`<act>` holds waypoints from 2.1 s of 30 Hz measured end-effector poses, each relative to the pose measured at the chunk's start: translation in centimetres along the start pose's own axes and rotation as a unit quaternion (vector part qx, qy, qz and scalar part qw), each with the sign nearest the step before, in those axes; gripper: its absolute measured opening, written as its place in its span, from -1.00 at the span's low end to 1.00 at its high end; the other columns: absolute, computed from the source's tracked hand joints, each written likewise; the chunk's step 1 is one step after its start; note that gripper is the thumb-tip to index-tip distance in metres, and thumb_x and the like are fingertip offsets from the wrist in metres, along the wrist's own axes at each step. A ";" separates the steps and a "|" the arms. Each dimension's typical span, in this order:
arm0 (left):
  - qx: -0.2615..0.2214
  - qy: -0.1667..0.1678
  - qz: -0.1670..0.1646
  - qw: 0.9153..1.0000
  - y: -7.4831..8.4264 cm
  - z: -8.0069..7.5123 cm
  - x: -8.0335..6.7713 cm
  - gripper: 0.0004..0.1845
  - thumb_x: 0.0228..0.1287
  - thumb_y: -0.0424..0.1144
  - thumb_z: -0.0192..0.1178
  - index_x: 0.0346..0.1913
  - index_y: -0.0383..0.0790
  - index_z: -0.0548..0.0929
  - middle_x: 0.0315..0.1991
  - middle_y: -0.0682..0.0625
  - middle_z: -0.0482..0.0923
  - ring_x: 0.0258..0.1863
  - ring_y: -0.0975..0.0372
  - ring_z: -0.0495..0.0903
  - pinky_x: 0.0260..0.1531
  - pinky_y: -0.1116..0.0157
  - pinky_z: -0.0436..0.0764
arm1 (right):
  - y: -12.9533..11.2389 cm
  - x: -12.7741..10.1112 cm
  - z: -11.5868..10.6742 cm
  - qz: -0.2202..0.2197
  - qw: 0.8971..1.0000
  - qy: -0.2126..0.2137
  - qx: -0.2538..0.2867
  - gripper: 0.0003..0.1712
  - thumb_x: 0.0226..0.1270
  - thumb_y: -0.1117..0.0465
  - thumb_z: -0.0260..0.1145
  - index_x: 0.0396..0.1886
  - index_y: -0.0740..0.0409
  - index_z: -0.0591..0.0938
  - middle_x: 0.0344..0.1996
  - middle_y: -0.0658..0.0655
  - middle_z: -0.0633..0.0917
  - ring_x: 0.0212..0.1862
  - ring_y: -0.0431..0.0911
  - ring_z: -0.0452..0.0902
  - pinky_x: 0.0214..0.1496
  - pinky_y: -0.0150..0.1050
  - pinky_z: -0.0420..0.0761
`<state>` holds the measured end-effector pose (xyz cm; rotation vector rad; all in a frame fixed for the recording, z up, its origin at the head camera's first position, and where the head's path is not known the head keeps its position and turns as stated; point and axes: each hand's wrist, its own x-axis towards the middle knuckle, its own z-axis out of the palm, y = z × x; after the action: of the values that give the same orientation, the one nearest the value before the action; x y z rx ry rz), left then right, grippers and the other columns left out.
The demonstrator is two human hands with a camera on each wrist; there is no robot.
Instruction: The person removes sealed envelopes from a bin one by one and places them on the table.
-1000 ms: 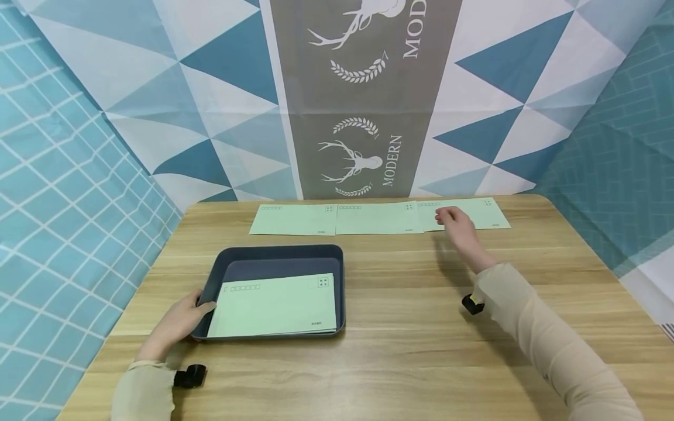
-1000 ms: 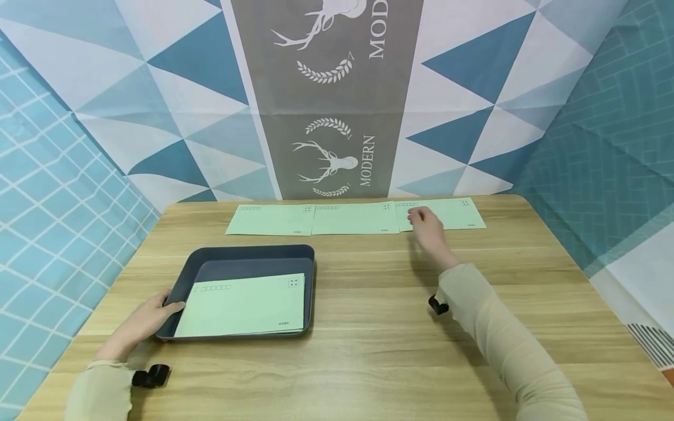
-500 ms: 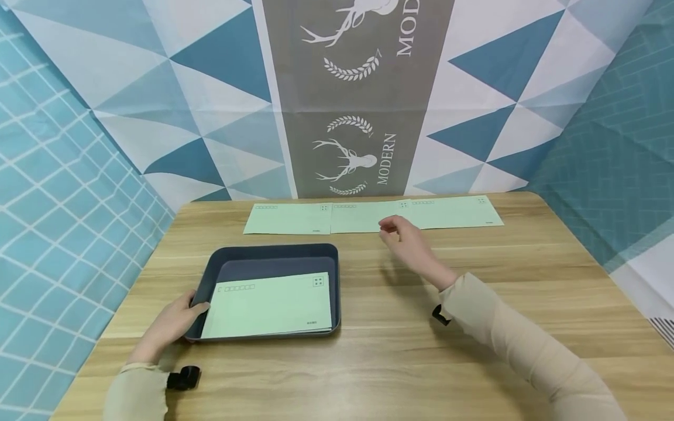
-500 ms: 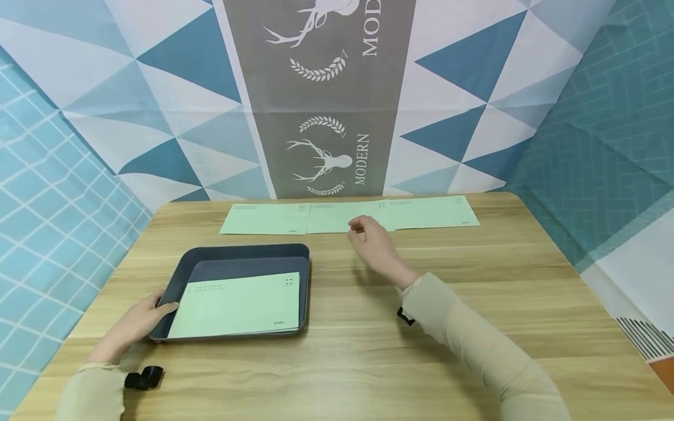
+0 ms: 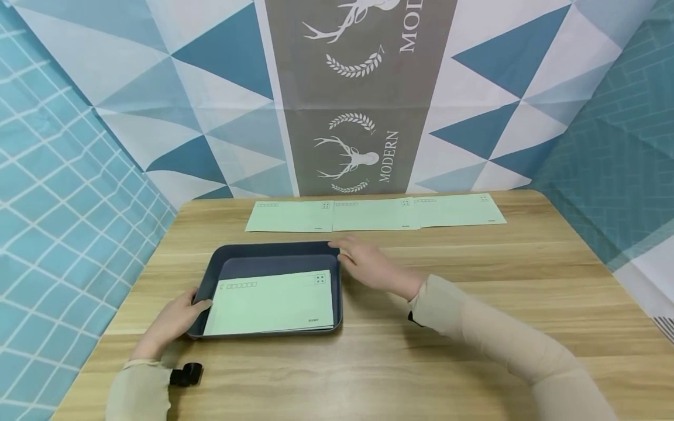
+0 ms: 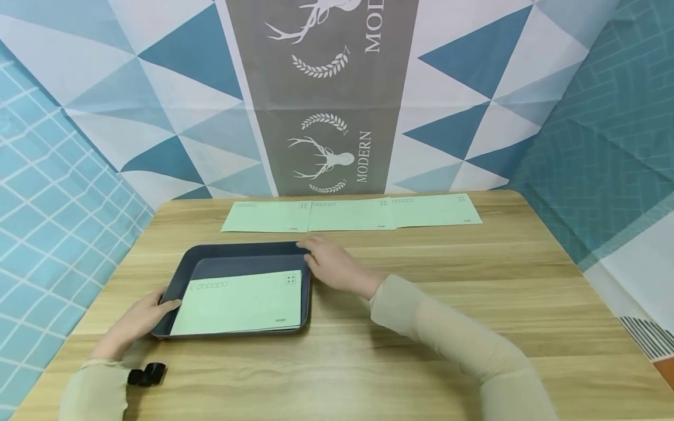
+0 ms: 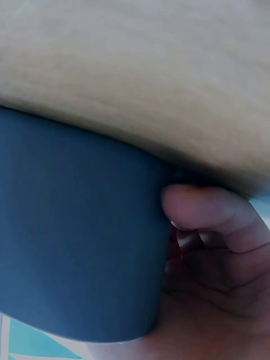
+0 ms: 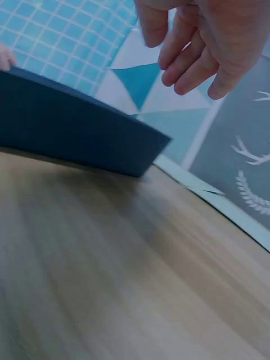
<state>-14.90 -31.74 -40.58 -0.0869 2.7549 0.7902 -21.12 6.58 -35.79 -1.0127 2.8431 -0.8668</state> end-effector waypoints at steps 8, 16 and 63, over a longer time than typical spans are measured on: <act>-0.001 0.012 0.009 1.000 0.0 -0.1 0.2 -0.39 0.38 0.00 -0.17 0.18 -0.52 0.24 0.03 -0.47 0.39 -0.11 -0.13 0.47 -0.15 0.01 0.46 | -1.1 1.0 2.0 -0.065 0.988 -0.099 -0.100 -0.53 0.34 0.18 0.11 0.21 0.22 0.40 0.17 0.13 0.45 0.24 -0.06 0.32 0.32 -0.16 0.25; 0.000 0.009 0.011 1.000 -0.1 0.2 0.2 -0.38 0.38 0.00 -0.17 0.20 -0.54 0.22 0.07 -0.50 0.34 0.00 -0.24 0.40 -0.08 -0.07 0.41 | -0.8 1.3 3.6 -0.035 0.973 -0.177 -0.142 -0.32 0.26 -0.08 0.17 0.28 0.18 0.32 0.25 0.11 0.38 0.33 -0.09 0.18 0.43 -0.08 -0.11; 0.004 0.004 0.002 1.000 0.1 -0.1 0.1 -0.32 0.39 0.01 -0.21 0.25 -0.60 0.13 0.16 -0.55 0.21 0.12 -0.33 0.26 0.02 -0.15 0.33 | -1.4 1.6 4.7 -0.004 0.976 -0.162 -0.148 0.16 -0.33 -0.27 0.49 0.23 0.27 0.26 0.16 0.15 0.39 0.26 -0.04 0.23 0.43 -0.07 -0.13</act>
<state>-15.04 -31.71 -40.52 -0.0835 2.7667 0.7823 -20.75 2.42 -38.76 -1.0755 2.7303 -0.2453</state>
